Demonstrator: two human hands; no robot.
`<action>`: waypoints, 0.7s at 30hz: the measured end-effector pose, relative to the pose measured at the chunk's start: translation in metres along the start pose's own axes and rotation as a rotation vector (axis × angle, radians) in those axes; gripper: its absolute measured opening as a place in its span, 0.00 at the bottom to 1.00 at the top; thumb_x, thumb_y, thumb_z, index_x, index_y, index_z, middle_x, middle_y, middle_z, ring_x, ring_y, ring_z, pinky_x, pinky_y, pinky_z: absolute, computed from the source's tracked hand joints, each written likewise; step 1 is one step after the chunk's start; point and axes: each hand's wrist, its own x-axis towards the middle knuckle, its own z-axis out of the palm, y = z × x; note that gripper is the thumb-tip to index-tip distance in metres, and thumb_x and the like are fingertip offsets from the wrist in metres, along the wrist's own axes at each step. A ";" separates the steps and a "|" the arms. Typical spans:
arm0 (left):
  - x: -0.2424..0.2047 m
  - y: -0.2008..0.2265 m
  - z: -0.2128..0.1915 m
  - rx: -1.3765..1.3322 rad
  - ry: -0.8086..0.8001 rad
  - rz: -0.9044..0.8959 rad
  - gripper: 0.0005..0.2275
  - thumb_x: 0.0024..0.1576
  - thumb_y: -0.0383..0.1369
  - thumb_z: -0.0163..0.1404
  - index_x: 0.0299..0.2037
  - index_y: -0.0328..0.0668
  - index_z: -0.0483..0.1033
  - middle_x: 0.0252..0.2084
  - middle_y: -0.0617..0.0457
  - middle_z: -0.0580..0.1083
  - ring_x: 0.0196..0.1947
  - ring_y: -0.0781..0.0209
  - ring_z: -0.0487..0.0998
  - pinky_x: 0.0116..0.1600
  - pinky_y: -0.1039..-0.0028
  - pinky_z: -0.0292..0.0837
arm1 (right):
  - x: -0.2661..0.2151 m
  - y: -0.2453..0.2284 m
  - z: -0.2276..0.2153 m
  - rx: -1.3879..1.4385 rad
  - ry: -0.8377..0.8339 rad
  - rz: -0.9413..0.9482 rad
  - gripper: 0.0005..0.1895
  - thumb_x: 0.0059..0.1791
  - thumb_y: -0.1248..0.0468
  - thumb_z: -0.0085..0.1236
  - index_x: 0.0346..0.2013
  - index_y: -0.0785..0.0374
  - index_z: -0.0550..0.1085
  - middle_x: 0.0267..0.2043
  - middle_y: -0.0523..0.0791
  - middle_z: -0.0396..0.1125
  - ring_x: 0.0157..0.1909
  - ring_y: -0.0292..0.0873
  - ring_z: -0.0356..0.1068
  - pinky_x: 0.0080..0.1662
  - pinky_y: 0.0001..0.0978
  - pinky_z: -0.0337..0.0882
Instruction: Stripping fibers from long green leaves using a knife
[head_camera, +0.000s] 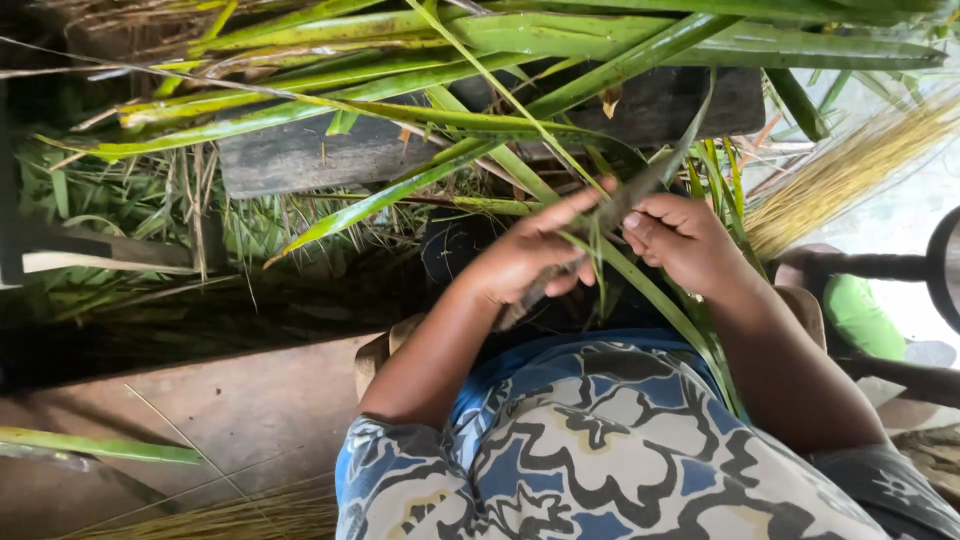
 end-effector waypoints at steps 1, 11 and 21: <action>0.001 -0.004 -0.002 0.003 -0.001 0.001 0.28 0.54 0.17 0.38 0.65 0.45 0.50 0.25 0.31 0.72 0.14 0.62 0.70 0.15 0.87 0.59 | 0.001 -0.001 0.002 0.000 0.000 -0.003 0.07 0.50 0.76 0.39 0.35 0.75 0.68 0.17 0.50 0.58 0.17 0.29 0.50 0.19 0.17 0.55; 0.008 -0.010 -0.008 0.051 0.045 0.052 0.25 0.54 0.16 0.37 0.63 0.38 0.53 0.22 0.35 0.71 0.11 0.66 0.67 0.13 0.83 0.61 | 0.005 0.004 0.007 0.098 0.032 0.037 0.07 0.50 0.75 0.39 0.36 0.76 0.67 0.15 0.48 0.54 0.14 0.26 0.44 0.14 0.16 0.50; 0.004 0.006 -0.027 0.002 0.179 0.138 0.23 0.56 0.18 0.37 0.63 0.39 0.53 0.22 0.40 0.70 0.13 0.67 0.66 0.17 0.81 0.64 | -0.007 0.002 0.011 0.040 0.007 0.099 0.09 0.49 0.74 0.38 0.37 0.78 0.68 0.13 0.47 0.55 0.11 0.26 0.45 0.12 0.16 0.48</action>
